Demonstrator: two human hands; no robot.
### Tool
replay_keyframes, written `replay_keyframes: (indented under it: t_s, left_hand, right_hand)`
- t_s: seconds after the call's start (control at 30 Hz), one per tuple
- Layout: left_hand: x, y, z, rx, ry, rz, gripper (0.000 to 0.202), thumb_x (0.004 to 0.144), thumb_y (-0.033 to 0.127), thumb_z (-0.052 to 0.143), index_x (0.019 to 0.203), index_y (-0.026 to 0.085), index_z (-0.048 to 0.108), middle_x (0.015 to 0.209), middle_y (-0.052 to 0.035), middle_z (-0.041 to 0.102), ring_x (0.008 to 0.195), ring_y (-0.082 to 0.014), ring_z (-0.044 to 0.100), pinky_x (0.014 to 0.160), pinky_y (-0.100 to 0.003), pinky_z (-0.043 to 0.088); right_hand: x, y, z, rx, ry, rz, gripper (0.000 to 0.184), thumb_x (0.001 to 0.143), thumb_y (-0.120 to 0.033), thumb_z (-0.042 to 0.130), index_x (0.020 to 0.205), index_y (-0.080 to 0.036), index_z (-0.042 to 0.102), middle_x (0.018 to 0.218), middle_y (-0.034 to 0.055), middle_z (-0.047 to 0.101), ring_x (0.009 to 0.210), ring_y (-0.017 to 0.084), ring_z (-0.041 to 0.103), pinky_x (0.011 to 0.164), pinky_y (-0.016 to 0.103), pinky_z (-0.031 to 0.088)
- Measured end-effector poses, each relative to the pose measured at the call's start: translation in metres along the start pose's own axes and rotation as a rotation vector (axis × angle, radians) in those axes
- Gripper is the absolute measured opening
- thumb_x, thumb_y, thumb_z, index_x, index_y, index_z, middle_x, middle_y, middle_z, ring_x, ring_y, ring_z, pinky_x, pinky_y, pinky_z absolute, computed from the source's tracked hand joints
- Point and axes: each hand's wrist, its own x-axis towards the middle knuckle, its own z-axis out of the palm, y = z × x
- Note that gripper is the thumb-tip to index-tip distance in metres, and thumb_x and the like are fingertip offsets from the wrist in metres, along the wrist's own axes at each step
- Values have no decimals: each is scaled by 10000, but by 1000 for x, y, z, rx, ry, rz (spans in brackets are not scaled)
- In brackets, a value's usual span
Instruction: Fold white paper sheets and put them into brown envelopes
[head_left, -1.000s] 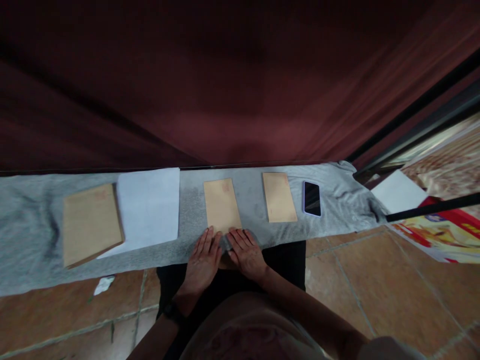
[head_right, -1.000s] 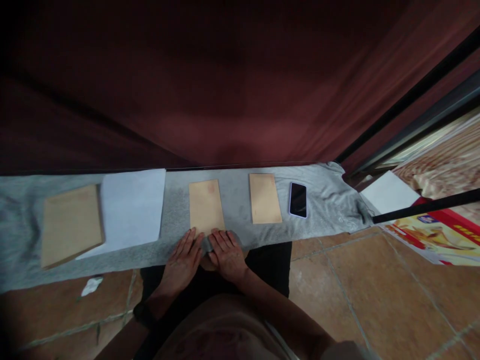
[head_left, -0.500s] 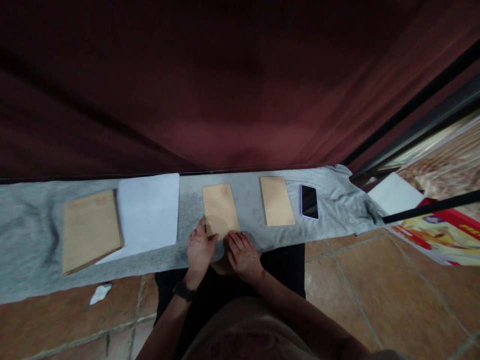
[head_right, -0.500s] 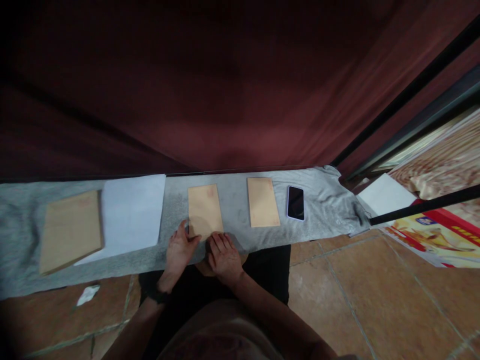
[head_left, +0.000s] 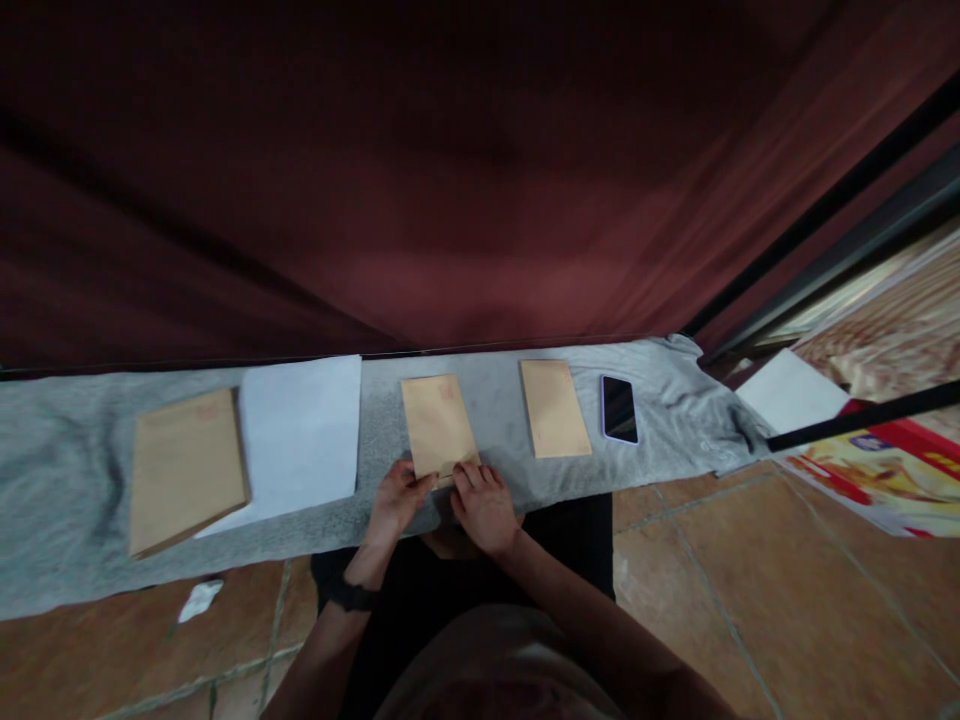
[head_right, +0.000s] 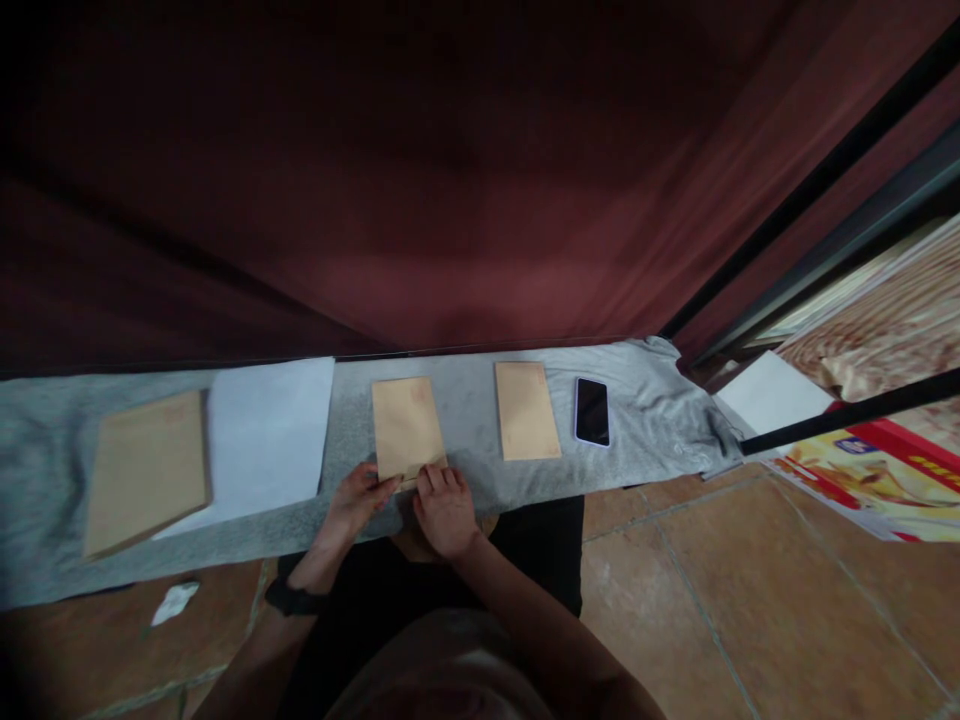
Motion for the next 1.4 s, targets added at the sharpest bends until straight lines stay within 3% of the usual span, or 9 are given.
replay_keyframes:
  t_s: [0.2, 0.37, 0.47, 0.57, 0.7, 0.93, 1.13, 1.27, 1.4]
  left_hand:
    - [-14, 10, 2, -255, -125, -34, 447, 583, 440, 888, 827, 179, 621, 544, 73, 564, 469, -81, 465, 478, -218, 343]
    - [-27, 21, 8, -560, -138, -66, 591, 702, 643, 819, 1025, 180, 646, 665, 12, 682, 594, -130, 629, 580, -239, 485]
    - [-31, 25, 14, -602, -199, -134, 655, 742, 659, 794, 1133, 151, 659, 860, -91, 772, 783, -199, 732, 684, -290, 555]
    - [-33, 24, 27, -581, -208, -169, 658, 705, 543, 877, 1196, 164, 656, 1006, -125, 789, 908, -232, 755, 774, -321, 576]
    - [-35, 21, 50, -593, -192, -115, 608, 607, 477, 937, 1081, 172, 707, 995, -91, 786, 884, -219, 741, 788, -318, 574]
    - [-26, 14, 44, -401, -163, -35, 540, 557, 396, 909, 1002, 162, 713, 824, -39, 761, 639, -154, 651, 587, -260, 494]
    - [-2, 16, 22, -197, -144, -99, 528, 518, 335, 869, 974, 184, 650, 695, 16, 712, 499, -140, 606, 483, -242, 444]
    - [4, 11, 22, -175, -89, -94, 529, 542, 312, 855, 984, 216, 580, 641, 60, 671, 429, -130, 574, 453, -236, 432]
    - [2, 9, 27, -149, -82, -99, 524, 574, 320, 857, 979, 240, 534, 641, 68, 665, 418, -142, 570, 466, -250, 436]
  right_hand:
    - [13, 4, -9, -26, 26, 13, 253, 1007, -246, 583, 1251, -222, 648, 1178, 94, 719, 1013, 242, 680, 890, 374, 551]
    - [18, 14, -32, 70, 86, 54, 272, 1021, -183, 539, 1242, -261, 676, 1075, 76, 725, 971, 215, 688, 801, 306, 558]
    - [24, 24, -42, 376, 214, 217, 218, 1035, -233, 503, 1100, -241, 711, 1006, 66, 719, 909, 197, 686, 781, 294, 567]
    - [30, 29, -38, 929, 331, 446, 215, 987, -384, 555, 940, -224, 690, 873, 25, 700, 773, 172, 664, 687, 280, 588]
    - [26, 20, -19, 1504, 278, 679, 341, 747, -523, 776, 859, -217, 677, 789, -6, 701, 642, 146, 622, 610, 281, 588]
    - [7, 7, -1, 1763, 71, 838, 417, 604, -535, 889, 790, -226, 681, 732, -9, 713, 646, 160, 667, 668, 296, 600]
    - [-7, 28, 2, 1519, -115, 745, 472, 816, -653, 694, 863, -184, 712, 799, 76, 769, 690, 215, 727, 673, 364, 625]
    - [-23, 42, -6, 792, 94, 291, 355, 1035, -369, 443, 1126, -188, 734, 1059, 119, 776, 995, 242, 733, 904, 422, 612]
    - [-30, 48, -10, 209, 79, -105, 454, 1028, -244, 506, 1477, -214, 565, 1486, 110, 608, 1401, 240, 531, 1204, 469, 416]
